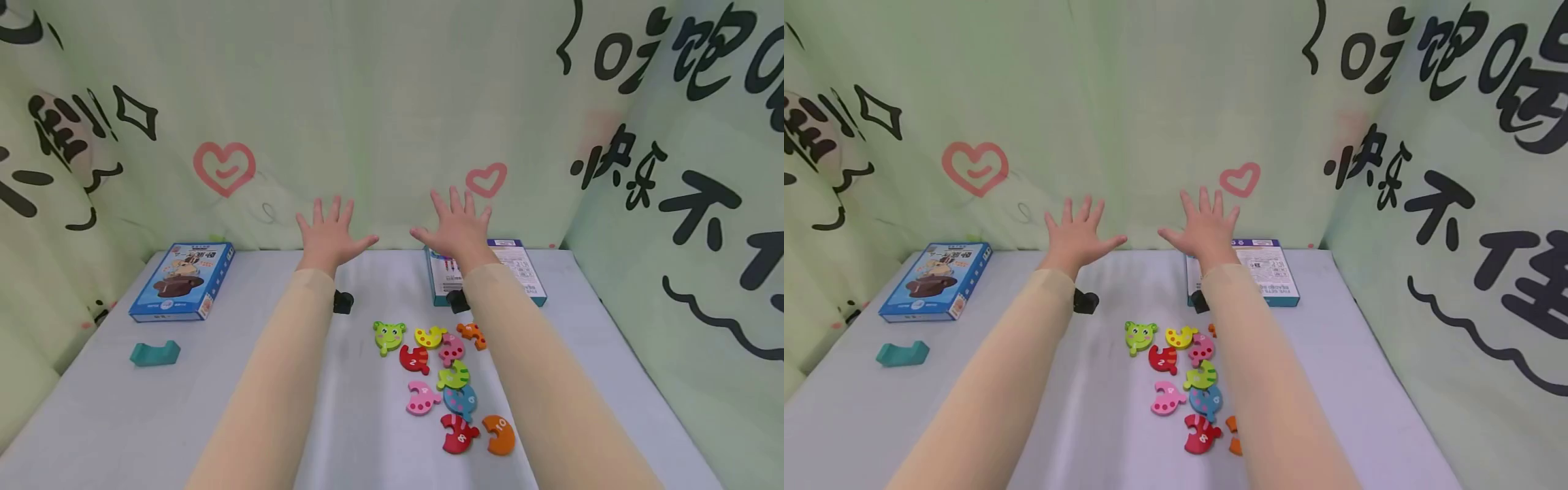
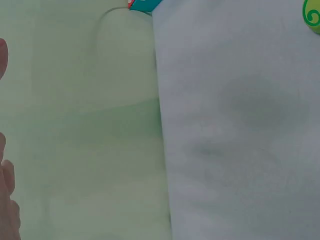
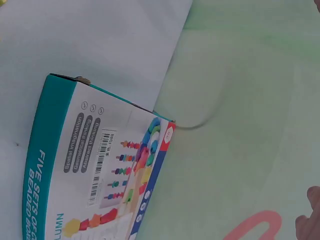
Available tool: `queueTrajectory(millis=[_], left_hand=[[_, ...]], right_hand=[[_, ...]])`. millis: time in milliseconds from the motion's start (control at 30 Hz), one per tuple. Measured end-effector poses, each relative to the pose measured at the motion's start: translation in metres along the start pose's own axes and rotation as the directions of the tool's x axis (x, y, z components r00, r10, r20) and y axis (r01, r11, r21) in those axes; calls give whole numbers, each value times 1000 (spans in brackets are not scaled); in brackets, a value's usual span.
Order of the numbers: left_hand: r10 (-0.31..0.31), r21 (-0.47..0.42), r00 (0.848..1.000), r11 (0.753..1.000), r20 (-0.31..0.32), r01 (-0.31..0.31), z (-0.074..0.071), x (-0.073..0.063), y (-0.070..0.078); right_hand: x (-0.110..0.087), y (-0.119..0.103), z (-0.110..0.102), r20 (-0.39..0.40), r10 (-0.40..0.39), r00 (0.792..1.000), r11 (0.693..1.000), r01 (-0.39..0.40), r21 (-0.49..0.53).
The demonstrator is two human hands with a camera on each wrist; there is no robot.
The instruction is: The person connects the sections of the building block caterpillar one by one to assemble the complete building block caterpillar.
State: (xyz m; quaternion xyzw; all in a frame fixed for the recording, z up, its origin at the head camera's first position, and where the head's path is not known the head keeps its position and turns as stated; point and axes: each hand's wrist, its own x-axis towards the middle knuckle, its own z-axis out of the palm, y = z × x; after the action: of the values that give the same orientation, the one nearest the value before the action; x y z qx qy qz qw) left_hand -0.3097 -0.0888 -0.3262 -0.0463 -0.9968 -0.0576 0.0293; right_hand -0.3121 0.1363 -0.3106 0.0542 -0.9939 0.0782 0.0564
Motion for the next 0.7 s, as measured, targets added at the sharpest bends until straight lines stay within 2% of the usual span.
queueTrajectory(millis=[133, 233, 300, 433, 567, 700], left_hand=[[57, -103, 997, 993, 50, -52, 15, -4, -5], [123, -216, 986, 972, 109, -97, 32, -13, -5], [169, -288, 974, 950, 149, -121, 46, -22, -5], [243, -366, 946, 918, 215, -152, 74, -43, -3], [294, -390, 913, 905, 282, -171, 92, -63, -1], [314, -417, 897, 893, 310, -169, 105, -75, 0]], right_hand=[[-7, 5, 11, 6, -38, 999, 998, 38, 40], [-16, 12, 21, 8, -77, 997, 995, 77, 59], [-25, 17, 27, 17, -101, 995, 992, 99, 78], [-51, 28, 38, 52, -152, 987, 980, 144, 138], [-81, 44, 49, 123, -226, 966, 951, 191, 244], [-109, 59, 58, 173, -264, 949, 914, 188, 360]])
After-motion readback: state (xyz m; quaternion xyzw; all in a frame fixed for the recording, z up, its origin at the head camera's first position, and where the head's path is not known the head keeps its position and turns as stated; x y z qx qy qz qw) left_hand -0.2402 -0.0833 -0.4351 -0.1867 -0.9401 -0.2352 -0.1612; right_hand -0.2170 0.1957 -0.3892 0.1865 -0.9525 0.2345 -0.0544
